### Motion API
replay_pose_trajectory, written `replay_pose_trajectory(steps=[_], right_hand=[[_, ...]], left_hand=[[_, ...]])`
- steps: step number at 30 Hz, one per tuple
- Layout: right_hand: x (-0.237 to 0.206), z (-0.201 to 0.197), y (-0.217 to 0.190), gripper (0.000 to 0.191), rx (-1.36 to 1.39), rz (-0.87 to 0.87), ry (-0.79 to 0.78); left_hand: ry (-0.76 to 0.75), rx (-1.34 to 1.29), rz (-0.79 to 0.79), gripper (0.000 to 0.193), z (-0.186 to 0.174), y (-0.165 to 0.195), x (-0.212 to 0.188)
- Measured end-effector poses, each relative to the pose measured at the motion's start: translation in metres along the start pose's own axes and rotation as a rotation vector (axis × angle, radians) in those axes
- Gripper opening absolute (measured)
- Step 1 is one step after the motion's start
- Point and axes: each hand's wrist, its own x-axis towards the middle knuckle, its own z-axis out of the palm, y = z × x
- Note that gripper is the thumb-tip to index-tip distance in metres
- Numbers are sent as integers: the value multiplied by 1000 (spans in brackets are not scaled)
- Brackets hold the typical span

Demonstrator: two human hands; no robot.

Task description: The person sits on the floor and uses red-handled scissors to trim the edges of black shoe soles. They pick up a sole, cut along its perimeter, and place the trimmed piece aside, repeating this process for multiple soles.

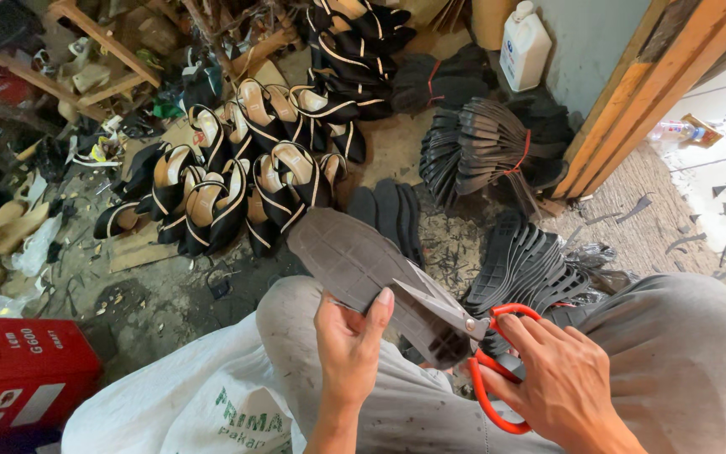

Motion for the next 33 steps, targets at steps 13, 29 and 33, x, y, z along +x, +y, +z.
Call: replay_pose_trajectory(steps=[13,29,33], right_hand=[[-6,1,8,54,23,-41,30],[1,-2,-5,54,64,-8,-24],[2,2,-7,59,26,28,6]], left_hand=[[65,-66,5,30,-3,-1,0],[154,71,42,13,1,-8,-4],[122,189,17,15,8,-3,-10]])
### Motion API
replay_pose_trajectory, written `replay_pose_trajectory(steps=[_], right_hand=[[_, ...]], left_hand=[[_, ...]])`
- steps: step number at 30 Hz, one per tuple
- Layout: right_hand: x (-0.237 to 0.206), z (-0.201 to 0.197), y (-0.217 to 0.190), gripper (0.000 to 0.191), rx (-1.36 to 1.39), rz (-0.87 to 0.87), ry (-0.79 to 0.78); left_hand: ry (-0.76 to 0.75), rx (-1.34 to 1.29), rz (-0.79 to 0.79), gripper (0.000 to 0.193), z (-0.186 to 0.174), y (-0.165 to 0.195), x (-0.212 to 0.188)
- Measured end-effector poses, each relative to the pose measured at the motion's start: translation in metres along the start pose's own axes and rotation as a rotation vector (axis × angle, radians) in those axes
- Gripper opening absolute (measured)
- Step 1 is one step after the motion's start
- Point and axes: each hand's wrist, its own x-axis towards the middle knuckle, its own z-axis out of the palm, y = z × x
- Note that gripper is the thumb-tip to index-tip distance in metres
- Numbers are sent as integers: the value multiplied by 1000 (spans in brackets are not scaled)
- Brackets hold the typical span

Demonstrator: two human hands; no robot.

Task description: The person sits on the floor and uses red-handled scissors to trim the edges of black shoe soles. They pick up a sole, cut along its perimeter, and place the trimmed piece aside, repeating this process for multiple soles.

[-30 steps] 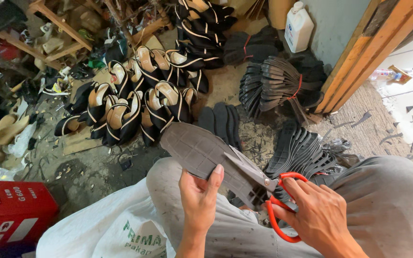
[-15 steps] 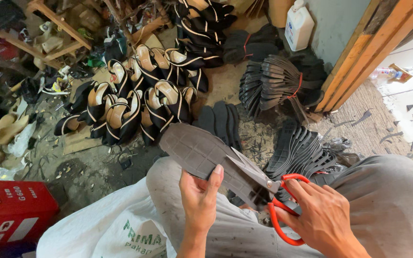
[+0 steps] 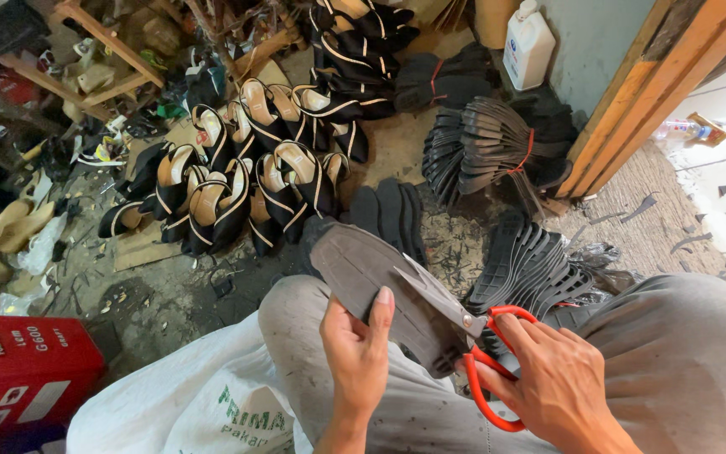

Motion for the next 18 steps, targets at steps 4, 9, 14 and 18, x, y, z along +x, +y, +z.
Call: replay_pose_trajectory(steps=[4,9,14,18], right_hand=[[1,4,5,55,-145,99,-187],[-1,2,7,57,-117,110,-240],[3,-3,-2,55,1,-28,31],[7,-4,-1,59,-33,-22,-1]], left_hand=[[-24,15,-54,16,4,2,-4],[-35,-97,20,17,-4,2,5],[-78,-118,-32,18,-1,1,1],[-114,-74,-49,18,2,2,-4]])
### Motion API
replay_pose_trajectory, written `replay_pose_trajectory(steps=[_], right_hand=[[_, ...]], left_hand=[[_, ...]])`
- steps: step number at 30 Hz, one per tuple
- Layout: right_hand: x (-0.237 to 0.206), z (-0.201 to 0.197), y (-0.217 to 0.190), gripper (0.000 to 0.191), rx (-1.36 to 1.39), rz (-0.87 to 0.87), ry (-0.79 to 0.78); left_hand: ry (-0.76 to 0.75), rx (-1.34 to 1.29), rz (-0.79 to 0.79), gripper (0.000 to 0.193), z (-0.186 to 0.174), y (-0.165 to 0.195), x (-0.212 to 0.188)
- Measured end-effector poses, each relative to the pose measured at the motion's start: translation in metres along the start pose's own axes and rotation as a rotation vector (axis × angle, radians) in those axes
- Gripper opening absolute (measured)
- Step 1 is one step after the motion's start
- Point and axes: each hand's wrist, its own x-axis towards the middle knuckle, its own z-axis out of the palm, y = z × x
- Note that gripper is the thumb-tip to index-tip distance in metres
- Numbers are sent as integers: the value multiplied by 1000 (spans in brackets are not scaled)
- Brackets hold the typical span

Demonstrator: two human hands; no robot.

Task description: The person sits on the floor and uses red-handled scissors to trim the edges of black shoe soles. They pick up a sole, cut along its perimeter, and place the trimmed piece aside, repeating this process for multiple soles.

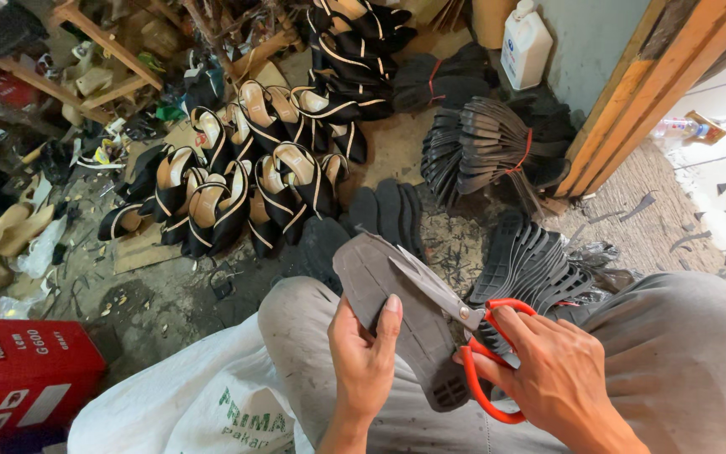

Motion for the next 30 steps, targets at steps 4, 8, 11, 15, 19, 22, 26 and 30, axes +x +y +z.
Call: replay_pose_trajectory(steps=[4,8,11,15,19,22,26,30], right_hand=[[-1,-2,6,55,-5,52,-122],[1,-3,5,55,13,22,-67],[2,-5,2,49,34,-5,-2],[2,-4,3,51,17,39,-24],[2,-1,5,53,-78,137,-177],[1,-1,6,52,-25,58,-63],[3,-2,8,48,2,35,-4],[6,-8,15,53,-59,168,-217]], left_hand=[[-14,38,23,20,-6,5,4],[-72,38,67,27,-10,11,8],[-134,15,-6,28,-7,12,6],[-173,-1,-30,30,-4,14,2],[-195,-26,-58,31,-7,18,4],[-197,-19,-63,34,-8,21,3],[-244,-9,-85,37,-9,21,2],[-307,-81,-92,41,-16,25,4]])
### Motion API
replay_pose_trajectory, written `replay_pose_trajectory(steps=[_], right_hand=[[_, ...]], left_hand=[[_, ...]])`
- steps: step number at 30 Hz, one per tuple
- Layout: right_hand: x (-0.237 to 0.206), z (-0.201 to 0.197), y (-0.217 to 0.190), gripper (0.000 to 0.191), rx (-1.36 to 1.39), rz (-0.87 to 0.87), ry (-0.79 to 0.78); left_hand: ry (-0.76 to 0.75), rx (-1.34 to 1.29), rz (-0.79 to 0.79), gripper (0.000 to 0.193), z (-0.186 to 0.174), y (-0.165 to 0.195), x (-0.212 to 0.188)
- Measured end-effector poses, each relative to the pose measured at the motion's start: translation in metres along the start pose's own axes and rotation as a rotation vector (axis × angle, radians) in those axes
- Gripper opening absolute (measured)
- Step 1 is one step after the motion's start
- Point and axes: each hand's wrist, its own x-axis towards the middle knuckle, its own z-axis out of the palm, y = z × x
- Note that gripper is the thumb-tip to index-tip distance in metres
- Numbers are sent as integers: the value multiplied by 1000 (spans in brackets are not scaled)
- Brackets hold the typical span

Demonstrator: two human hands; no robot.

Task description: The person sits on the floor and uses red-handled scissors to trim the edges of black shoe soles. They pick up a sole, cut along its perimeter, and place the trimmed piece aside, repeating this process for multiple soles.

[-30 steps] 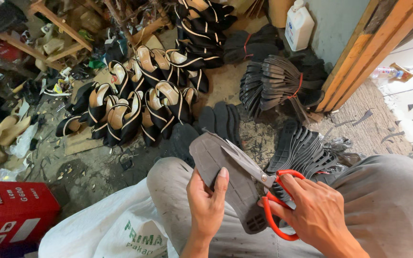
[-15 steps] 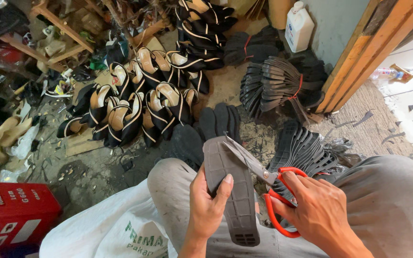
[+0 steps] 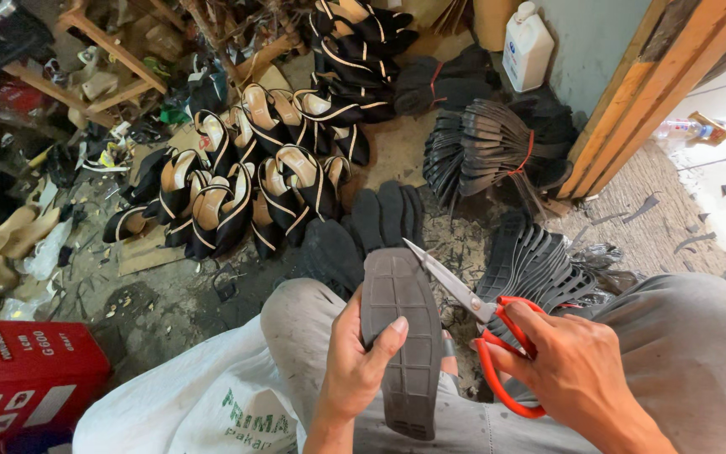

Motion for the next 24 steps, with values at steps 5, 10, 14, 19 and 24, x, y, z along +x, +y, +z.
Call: replay_pose_trajectory(steps=[5,10,14,19,24], right_hand=[[1,-10,8,56,62,-89,94],[-1,-17,4,54,41,-266,263],[2,-19,7,58,-35,-251,199],[2,-22,21,55,-118,-240,52],[4,-24,27,55,-72,-302,122]], left_hand=[[-70,-114,-94,54,-17,16,3],[-169,23,-76,58,-19,23,5],[-202,38,-110,64,-22,24,6],[-254,28,-223,70,-34,33,7],[-309,55,-229,74,-35,40,9]])
